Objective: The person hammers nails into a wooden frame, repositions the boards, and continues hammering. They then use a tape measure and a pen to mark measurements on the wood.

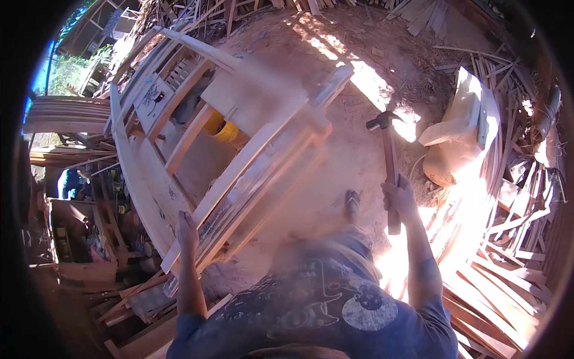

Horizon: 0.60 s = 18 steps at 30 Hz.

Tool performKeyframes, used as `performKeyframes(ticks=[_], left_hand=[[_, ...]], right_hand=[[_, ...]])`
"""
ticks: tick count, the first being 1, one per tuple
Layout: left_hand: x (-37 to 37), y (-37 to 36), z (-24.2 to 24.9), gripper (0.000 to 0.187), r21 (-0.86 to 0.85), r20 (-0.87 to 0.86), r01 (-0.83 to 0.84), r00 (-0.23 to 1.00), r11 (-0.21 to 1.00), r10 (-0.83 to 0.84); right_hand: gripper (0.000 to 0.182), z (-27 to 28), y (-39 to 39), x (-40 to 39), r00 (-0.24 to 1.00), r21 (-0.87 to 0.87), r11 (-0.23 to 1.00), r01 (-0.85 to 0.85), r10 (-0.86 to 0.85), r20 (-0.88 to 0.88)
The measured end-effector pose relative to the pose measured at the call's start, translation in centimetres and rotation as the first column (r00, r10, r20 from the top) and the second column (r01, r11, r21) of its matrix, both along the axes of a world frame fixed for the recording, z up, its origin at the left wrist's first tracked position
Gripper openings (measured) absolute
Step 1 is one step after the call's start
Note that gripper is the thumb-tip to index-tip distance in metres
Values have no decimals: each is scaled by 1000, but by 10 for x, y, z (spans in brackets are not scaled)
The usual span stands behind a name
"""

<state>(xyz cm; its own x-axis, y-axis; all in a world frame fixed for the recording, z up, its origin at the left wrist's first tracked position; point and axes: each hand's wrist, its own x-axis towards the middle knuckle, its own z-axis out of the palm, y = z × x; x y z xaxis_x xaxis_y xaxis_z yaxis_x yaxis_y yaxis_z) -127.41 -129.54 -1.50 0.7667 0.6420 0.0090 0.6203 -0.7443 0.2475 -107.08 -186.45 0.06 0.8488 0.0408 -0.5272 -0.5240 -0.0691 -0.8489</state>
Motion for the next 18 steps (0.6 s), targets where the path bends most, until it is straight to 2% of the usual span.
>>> performKeyframes(ticks=[1, 3, 5, 6, 7, 8, 9, 10, 11, 12, 13, 15, 18], left_hand=[[2, 2, 1, 25, -9, 33, -22, 999, 1000, 22], [5, -9, 5, 25, -27, 96, -70, 993, 997, 72], [32, -21, 11, 21, 279, 295, 10, 951, 960, -96], [52, -24, 16, 19, 427, 361, 32, 910, 904, -203], [86, -45, 27, 15, 191, 456, 68, 877, 979, -150], [127, -80, 43, 11, -58, 535, 108, 842, 992, -61], [169, -118, 54, 8, -162, 586, 148, 810, 976, -26], [208, -151, 61, 9, -109, 609, 227, 785, 968, -115], [240, -172, 53, 10, -272, 581, 246, 813, 930, -45], [270, -186, 36, 11, -277, 615, 338, 781, 900, -104], [298, -209, 39, 12, -278, 605, 358, 786, 891, -127], [342, -226, 8, 13, -370, 685, 425, 726, 826, -67], [369, -237, -11, 12, -225, 704, 453, 688, 863, -178]], right_hand=[[14, 5, -8, 15, 998, -26, 998, -57, 57, -7], [15, 9, -26, 39, 980, -203, 965, -166, 185, 78], [17, 15, -39, 66, 947, -393, 893, -218, 291, 137], [19, 24, -41, 78, 937, -429, 867, -254, 330, 112], [20, 33, -41, 91, 928, -422, 862, -280, 355, 111], [21, 42, -39, 105, 915, -419, 852, -314, 390, 107], [21, 45, -36, 117, 899, -415, 839, -352, 427, 100], [23, 46, -34, 130, 861, -449, 808, -380, 486, 146], [24, 45, -30, 143, 819, -482, 780, -399, 540, 195], [25, 46, -25, 156, 774, -514, 754, -408, 585, 243], [26, 47, -17, 168, 751, -535, 734, -418, 611, 250], [27, 49, 2, 186, 708, -576, 695, -430, 655, 263], [27, 36, 22, 206, 595, -669, 581, -463, 764, 250]])
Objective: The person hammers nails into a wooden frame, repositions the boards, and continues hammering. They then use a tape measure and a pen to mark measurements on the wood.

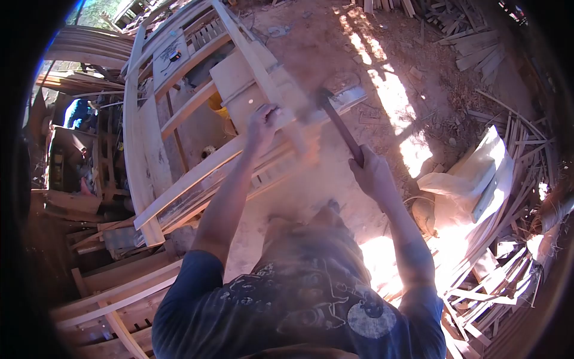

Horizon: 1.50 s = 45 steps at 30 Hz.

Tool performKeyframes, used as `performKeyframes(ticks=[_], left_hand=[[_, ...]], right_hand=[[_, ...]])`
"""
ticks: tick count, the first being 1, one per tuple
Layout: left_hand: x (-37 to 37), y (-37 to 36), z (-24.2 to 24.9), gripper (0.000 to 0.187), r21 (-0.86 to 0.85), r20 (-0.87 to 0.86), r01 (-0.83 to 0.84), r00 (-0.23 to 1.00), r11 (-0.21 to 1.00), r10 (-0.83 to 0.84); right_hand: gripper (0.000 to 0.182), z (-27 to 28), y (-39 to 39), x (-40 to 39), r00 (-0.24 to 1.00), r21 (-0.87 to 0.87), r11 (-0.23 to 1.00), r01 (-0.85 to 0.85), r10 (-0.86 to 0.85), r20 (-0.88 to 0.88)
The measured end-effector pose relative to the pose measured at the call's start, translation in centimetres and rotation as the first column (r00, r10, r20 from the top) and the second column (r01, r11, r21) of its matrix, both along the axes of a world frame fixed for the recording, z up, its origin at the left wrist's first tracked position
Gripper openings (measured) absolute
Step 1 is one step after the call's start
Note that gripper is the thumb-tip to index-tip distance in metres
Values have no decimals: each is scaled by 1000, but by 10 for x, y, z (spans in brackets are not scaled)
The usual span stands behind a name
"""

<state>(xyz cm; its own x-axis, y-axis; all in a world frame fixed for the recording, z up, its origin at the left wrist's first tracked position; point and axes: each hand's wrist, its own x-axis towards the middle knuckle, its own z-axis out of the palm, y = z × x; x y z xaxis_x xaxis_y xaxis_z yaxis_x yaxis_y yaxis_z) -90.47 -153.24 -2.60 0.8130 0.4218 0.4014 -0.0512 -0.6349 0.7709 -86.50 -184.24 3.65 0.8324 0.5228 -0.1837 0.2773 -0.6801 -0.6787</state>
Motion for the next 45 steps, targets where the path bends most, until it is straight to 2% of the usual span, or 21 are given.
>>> performKeyframes(ticks=[3, 6, 11, 13, 16, 19, 22, 24, 27, 28, 30, 33, 35, 36, 38, 39, 41, 42, 43, 44, 45], left_hand=[[0, -1, -7, 11, 83, 41, 2, 999, 997, -5], [-2, 5, -11, 11, 159, -76, 8, 997, 987, 4], [-6, 0, -8, 14, 133, -13, -21, 1000, 991, 23], [-6, -1, -7, 15, 112, -9, -29, 1000, 993, 30], [-5, 2, -11, 17, 72, -10, -30, 999, 997, 31], [-5, 2, -15, 17, 60, -16, -22, 1000, 998, 23], [-3, 4, -16, 16, 44, -3, -7, 1000, 999, 8], [-1, 9, -28, 16, 98, 69, 14, 997, 995, -21], [-2, 5, -23, 16, 88, 75, -3, 997, 996, -4], [-3, 5, -23, 16, 140, 61, -5, 998, 990, -3], [-1, 7, -23, 16, 245, 41, -12, 999, 969, 2], [-2, 8, -27, 16, 132, 0, 5, 1000, 991, -5], [5, 16, -27, 14, -105, 200, -89, 974, 990, 109], [5, 18, -31, 14, -233, 277, -118, 944, 965, 182], [6, 29, -39, 11, -615, 285, -109, 893, 781, 349], [6, 32, -42, 10, -767, 265, -80, 864, 637, 428], [7, 33, -42, 7, -769, 283, -70, 854, 636, 436], [8, 32, -40, 7, -768, 293, -64, 849, 637, 439], [8, 31, -39, 7, -751, 306, -62, 850, 657, 429], [7, 30, -37, 8, -732, 317, -60, 851, 678, 417], [5, 28, -38, 8, -713, 325, -56, 856, 699, 401]], right_hand=[[25, -31, 15, 0, 996, -4, 998, -60, 60, 60], [26, -28, 21, -2, 990, 16, 990, -141, 140, 19], [27, -22, 15, 8, 989, 11, 992, -125, 124, 79], [27, 4, 14, 16, 987, 3, 993, -120, 119, 110], [27, 72, 25, 16, 992, -10, 995, -95, 96, 77], [23, 128, 39, 2, 978, 208, 973, -104, 62, 198], [22, 149, 47, -3, 965, 201, 961, -188, 142, 220], [22, 133, 54, -3, 961, 149, 966, -209, 175, 213], [26, 75, 60, 5, 934, 23, 961, -277, 264, 239], [27, 58, 57, 13, 929, -30, 955, -296, 295, 222], [29, 67, 54, 23, 925, -83, 946, -312, 323, 200], [28, 112, 52, 28, 890, -60, 957, -285, 288, 355], [27, 165, 54, 22, 965, 67, 984, -165, 146, 218], [27, 181, 56, 16, 956, 227, 959, -167, 100, 277], [26, 198, 59, 11, 936, 502, 839, -212, 26, 352], [26, 192, 60, 10, 940, 535, 814, -226, 39, 338], [28, 159, 59, 6, 946, 601, 758, -252, 63, 318], [26, 133, 57, 5, 937, 355, 901, -250, 133, 323], [24, 101, 55, 5, 929, 79, 969, -235, 200, 310], [24, 67, 56, 13, 925, -36, 959, -281, 281, 256], [23, 60, 63, 13, 918, -148, 935, -324, 348, 190]])
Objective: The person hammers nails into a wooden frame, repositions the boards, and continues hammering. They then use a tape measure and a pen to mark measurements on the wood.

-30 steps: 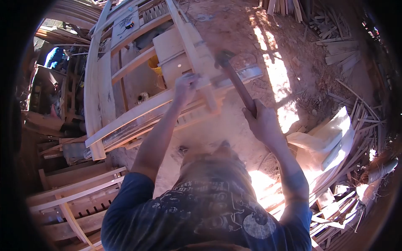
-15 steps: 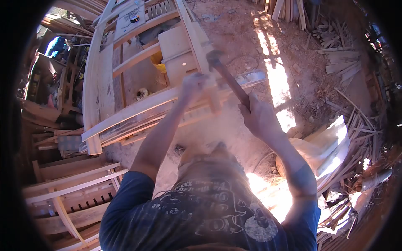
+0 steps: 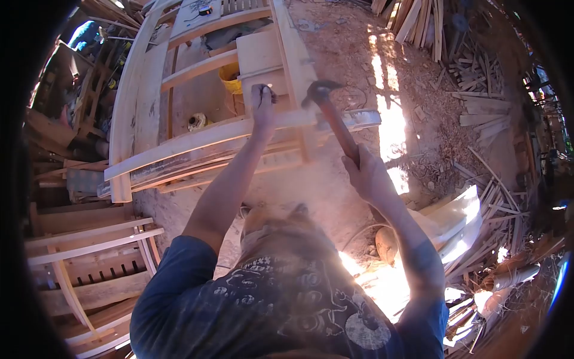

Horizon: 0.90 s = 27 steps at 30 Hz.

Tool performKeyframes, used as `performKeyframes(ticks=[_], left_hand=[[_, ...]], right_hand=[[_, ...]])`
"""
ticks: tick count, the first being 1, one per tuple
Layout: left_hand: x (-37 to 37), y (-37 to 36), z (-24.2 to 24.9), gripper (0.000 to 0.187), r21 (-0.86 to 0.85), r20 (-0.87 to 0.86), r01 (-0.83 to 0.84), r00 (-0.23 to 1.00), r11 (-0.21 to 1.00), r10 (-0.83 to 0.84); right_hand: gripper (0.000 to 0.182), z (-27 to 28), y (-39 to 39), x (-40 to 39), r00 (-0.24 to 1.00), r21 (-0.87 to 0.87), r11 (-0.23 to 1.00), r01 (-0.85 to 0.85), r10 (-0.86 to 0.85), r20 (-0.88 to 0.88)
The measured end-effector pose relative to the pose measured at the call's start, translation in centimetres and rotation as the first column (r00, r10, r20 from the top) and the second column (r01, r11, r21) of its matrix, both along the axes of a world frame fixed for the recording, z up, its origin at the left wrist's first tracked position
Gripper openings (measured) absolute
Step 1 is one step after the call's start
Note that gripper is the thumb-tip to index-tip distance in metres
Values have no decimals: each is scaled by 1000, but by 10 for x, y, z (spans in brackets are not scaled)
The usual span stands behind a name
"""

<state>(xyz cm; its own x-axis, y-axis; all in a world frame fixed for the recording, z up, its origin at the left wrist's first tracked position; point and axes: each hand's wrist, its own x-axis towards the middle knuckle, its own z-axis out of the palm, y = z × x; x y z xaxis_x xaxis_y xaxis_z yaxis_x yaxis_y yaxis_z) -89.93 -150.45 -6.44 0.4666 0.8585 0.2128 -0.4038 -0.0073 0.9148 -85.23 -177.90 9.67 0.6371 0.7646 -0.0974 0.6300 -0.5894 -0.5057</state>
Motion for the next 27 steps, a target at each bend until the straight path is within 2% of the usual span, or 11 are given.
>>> performKeyframes(ticks=[5, 10, 12, 14, 16, 17, 18, 21, 25, 26, 27], left_hand=[[-1, -2, -1, 9, -18, -81, -36, 996, 999, 35], [2, 0, 3, 11, -56, -11, -62, 998, 997, 61], [2, -1, 7, 12, -46, -41, -96, 995, 994, 94], [3, 3, 12, 13, 5, -27, -96, 995, 995, 96], [3, 2, 14, 14, 41, -34, -87, 996, 995, 88], [7, 9, 11, 15, 60, -32, -99, 994, 993, 101], [3, -1, 1, 15, 48, -57, -96, 994, 994, 98], [2, -3, 6, 16, -45, -22, -70, 997, 996, 70], [1, -3, 16, 18, -108, 36, -49, 998, 993, 54], [3, -2, 15, 18, -99, 42, -54, 997, 994, 59], [1, -4, 11, 19, -96, 34, -60, 997, 994, 63]], right_hand=[[21, 124, -1, 3, 978, 226, 960, 162, -188, 95], [14, 136, 6, -8, 980, 951, 301, -66, 200, 5], [20, 37, -8, -9, 1000, 664, 747, -31, 24, 19], [27, -37, -11, 6, 991, -56, 996, -74, 80, 107], [24, 14, 9, 14, 994, 24, 996, 91, -90, -56], [22, 36, 7, 27, 976, 152, 987, -47, 13, 217], [21, 80, 10, 23, 989, 183, 979, 89, -108, 100], [25, 178, 5, 3, 984, 782, 610, 127, -179, -21], [17, 50, -4, -18, 993, 947, 317, -56, 120, 19], [22, -3, -16, -16, 998, 602, 796, 64, -46, -45], [27, -55, -28, -13, 996, -31, 999, 25, -22, 92]])
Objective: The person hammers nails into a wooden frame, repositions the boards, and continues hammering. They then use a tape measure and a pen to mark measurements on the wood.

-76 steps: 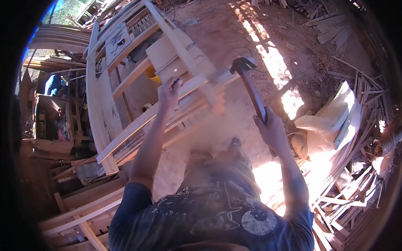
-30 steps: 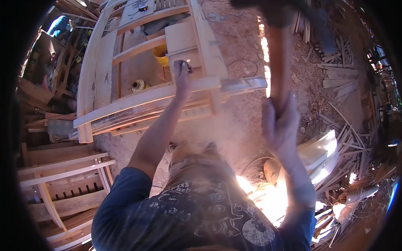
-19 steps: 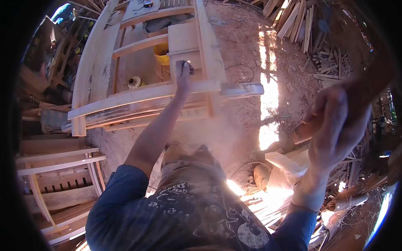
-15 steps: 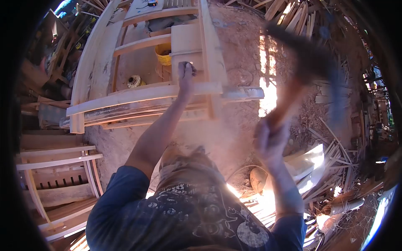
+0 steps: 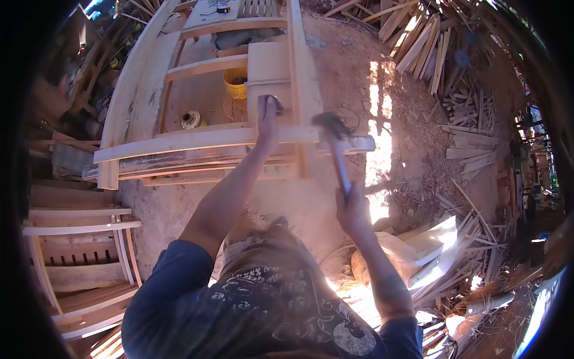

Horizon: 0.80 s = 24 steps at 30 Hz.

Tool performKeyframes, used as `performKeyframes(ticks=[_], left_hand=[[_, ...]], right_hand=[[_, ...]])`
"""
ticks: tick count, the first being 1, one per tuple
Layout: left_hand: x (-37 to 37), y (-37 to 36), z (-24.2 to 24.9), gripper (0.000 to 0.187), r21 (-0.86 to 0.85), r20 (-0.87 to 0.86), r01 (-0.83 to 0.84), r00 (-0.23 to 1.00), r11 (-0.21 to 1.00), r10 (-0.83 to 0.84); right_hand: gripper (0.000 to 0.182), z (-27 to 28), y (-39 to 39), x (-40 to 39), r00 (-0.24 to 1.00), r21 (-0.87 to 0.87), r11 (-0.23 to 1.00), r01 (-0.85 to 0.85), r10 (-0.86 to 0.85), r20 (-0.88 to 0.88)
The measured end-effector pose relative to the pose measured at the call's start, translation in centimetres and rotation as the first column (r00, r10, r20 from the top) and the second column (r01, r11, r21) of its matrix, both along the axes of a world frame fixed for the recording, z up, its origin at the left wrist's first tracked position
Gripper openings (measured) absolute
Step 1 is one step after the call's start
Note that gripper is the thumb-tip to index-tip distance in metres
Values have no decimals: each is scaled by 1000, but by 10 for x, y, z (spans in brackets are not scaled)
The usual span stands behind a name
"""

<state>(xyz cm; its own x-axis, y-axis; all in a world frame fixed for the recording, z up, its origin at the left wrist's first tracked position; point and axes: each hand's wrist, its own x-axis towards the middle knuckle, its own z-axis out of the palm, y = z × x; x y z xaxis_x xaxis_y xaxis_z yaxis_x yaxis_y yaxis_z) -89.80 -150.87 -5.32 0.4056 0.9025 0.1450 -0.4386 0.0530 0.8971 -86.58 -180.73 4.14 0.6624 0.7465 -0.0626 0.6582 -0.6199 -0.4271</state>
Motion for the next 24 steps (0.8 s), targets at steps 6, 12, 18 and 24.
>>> performKeyframes(ticks=[6, 12, 18, 24], left_hand=[[4, 3, -8, 19, 11, -40, -18, 999, 1000, 18], [1, 0, 0, 21, -34, -1, 5, 1000, 999, -5], [1, -2, 4, 23, 9, -70, -42, 997, 999, 42], [4, 8, -17, 24, 19, -37, 18, 999, 1000, -17]], right_hand=[[27, 169, 52, 20, 987, 487, 858, 162, -140, -82], [21, 88, 32, -9, 984, 944, 329, -36, 175, -24], [31, 92, 46, 32, 980, 251, 950, 187, -164, -110], [30, 219, 34, 14, 993, 975, 197, -103, 79, 89]])
